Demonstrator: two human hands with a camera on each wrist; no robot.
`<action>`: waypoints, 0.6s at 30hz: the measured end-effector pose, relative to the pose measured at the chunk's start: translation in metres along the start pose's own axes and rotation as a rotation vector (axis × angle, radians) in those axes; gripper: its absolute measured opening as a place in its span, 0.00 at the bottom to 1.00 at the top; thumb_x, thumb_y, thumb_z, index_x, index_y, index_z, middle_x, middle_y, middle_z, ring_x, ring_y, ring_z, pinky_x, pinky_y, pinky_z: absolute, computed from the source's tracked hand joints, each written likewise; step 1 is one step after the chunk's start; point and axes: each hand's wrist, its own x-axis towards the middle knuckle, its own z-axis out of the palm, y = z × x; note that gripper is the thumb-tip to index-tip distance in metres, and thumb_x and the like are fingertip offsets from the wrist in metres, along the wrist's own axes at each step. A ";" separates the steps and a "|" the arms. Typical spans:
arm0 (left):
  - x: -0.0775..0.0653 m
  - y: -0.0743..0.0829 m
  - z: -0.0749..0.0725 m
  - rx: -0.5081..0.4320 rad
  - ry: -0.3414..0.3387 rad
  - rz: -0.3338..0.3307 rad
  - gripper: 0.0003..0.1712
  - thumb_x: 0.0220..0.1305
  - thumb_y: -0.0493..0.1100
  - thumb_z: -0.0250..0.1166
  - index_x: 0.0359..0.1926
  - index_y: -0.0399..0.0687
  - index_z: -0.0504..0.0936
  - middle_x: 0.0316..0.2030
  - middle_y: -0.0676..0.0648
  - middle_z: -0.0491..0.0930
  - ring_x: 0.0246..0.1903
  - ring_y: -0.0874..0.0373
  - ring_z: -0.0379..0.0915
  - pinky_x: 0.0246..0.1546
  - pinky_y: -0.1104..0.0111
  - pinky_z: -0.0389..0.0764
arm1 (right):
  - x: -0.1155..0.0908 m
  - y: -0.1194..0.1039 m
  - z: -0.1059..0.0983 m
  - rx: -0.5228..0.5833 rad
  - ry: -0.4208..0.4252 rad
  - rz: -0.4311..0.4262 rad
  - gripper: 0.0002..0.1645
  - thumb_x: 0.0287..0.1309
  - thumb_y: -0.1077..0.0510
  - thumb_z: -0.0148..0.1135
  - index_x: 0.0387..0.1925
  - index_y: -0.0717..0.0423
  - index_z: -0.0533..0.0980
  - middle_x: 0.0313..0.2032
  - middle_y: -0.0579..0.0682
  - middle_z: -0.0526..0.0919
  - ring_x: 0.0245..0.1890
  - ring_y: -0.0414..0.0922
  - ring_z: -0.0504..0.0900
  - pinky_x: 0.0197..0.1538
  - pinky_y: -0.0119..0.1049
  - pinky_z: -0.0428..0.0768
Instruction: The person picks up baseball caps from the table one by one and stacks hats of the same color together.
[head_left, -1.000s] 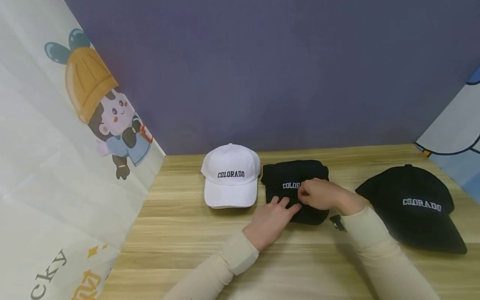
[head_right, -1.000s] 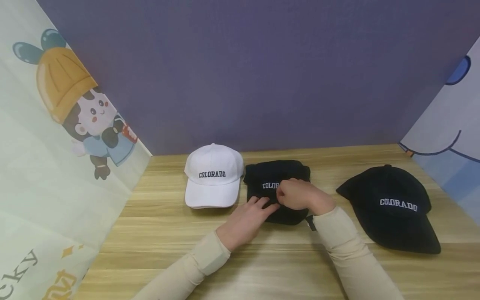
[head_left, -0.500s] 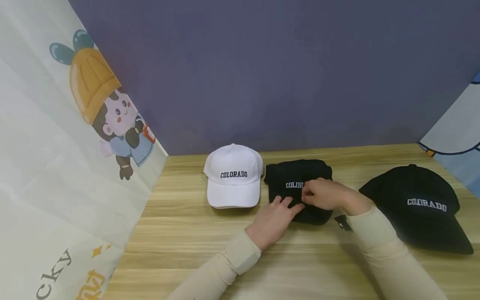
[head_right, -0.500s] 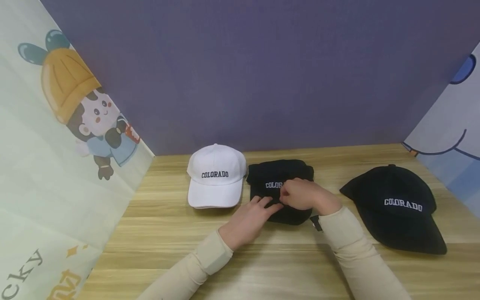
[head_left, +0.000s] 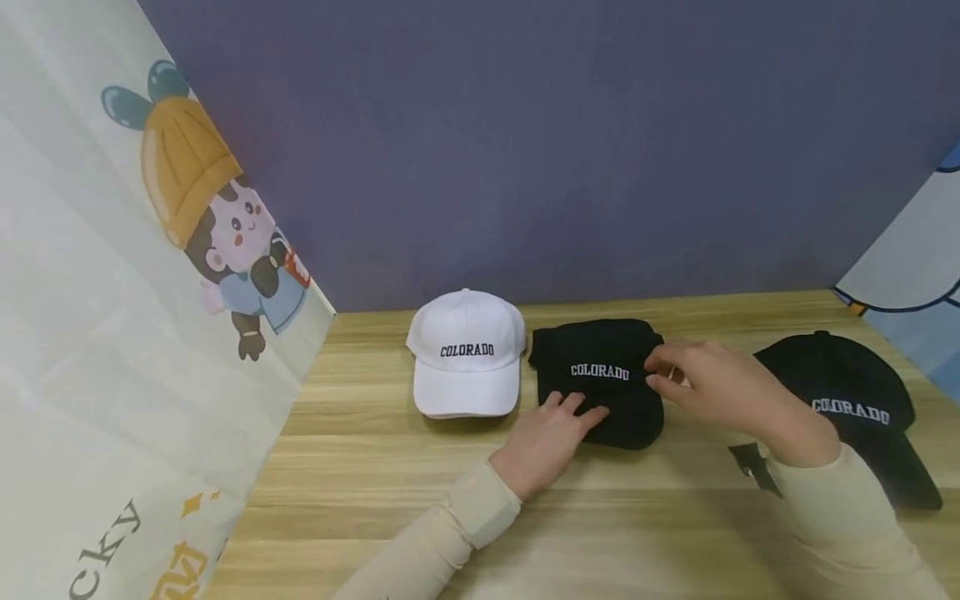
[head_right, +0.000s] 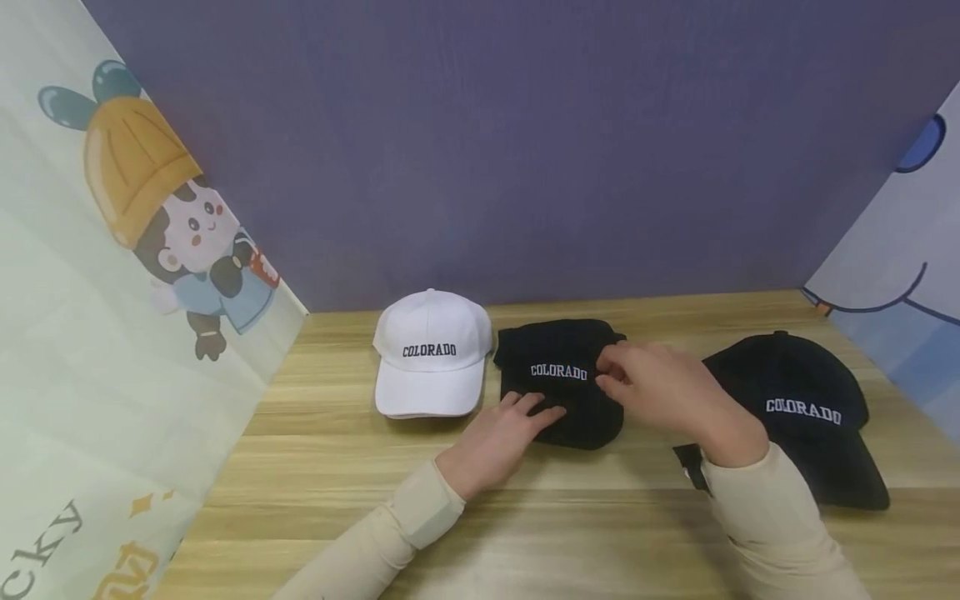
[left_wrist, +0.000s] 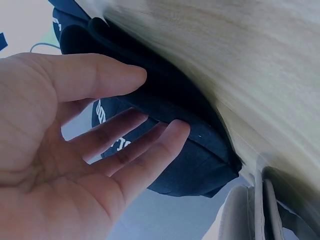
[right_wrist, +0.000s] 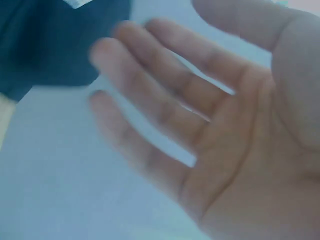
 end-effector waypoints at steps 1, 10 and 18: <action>0.000 0.000 0.000 -0.004 -0.005 -0.003 0.32 0.68 0.43 0.67 0.71 0.69 0.73 0.63 0.51 0.79 0.52 0.53 0.80 0.41 0.68 0.86 | -0.005 0.005 0.000 -0.022 0.036 0.011 0.10 0.68 0.51 0.64 0.46 0.49 0.84 0.38 0.42 0.87 0.36 0.40 0.84 0.32 0.40 0.81; -0.003 -0.003 0.000 -0.020 -0.036 -0.014 0.34 0.68 0.41 0.67 0.72 0.68 0.71 0.65 0.49 0.78 0.56 0.50 0.80 0.46 0.67 0.86 | -0.053 0.072 0.006 -0.155 0.117 0.179 0.06 0.61 0.54 0.70 0.37 0.51 0.83 0.31 0.45 0.84 0.28 0.41 0.80 0.25 0.42 0.76; -0.003 0.000 0.001 -0.024 -0.038 -0.014 0.33 0.70 0.40 0.65 0.72 0.68 0.71 0.64 0.50 0.77 0.57 0.50 0.80 0.46 0.66 0.86 | -0.108 0.134 0.035 -0.230 0.046 0.259 0.20 0.47 0.53 0.80 0.33 0.61 0.79 0.33 0.57 0.78 0.30 0.53 0.78 0.35 0.52 0.78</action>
